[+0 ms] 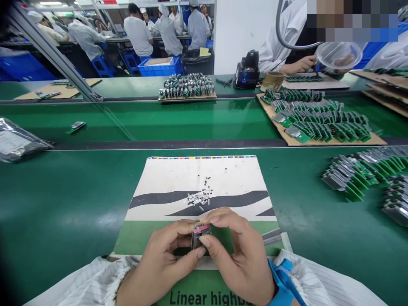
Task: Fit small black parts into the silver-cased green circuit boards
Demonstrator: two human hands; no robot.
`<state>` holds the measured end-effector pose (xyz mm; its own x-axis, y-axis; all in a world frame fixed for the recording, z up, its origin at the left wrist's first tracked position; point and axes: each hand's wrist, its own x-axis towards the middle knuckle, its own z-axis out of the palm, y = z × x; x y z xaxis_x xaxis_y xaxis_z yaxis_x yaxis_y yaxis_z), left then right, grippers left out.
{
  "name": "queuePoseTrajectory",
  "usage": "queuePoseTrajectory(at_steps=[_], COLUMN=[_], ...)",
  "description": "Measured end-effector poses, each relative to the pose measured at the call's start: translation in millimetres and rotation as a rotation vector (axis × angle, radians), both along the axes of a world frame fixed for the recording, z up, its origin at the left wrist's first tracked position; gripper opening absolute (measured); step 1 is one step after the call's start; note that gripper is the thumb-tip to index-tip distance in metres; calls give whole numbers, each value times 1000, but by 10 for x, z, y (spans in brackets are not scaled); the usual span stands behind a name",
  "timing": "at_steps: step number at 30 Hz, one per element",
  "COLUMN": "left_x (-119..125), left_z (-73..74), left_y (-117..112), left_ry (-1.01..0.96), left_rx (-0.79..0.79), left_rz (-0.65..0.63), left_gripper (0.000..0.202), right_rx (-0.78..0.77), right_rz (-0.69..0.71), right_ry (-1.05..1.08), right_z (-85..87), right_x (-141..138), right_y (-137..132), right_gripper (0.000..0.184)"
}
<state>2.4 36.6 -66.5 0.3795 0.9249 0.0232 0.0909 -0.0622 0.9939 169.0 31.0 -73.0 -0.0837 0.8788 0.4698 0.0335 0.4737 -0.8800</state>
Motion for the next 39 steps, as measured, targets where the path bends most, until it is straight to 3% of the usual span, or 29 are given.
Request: queuePoseTrajectory(at_steps=[20, 27, 33, 39], left_x=[-46, -39, -50, -51], left_z=[-50, -75, -51, -112], left_y=[29, 67, 69, 73], left_ry=[244, 194, 179, 148], left_rx=[385, 380, 442, 330], left_rz=[3, 57, 49, 64], left_gripper=[24, 18, 18, 26], right_rx=[11, 85, 143, 180], right_rz=[20, 143, 124, 116], right_ry=[-96, -32, -150, -341], right_z=[-27, -24, -37, 2], right_x=[-17, 67, 128, 154], right_y=[81, 184, 239, 292], right_gripper=[24, 28, 32, 12])
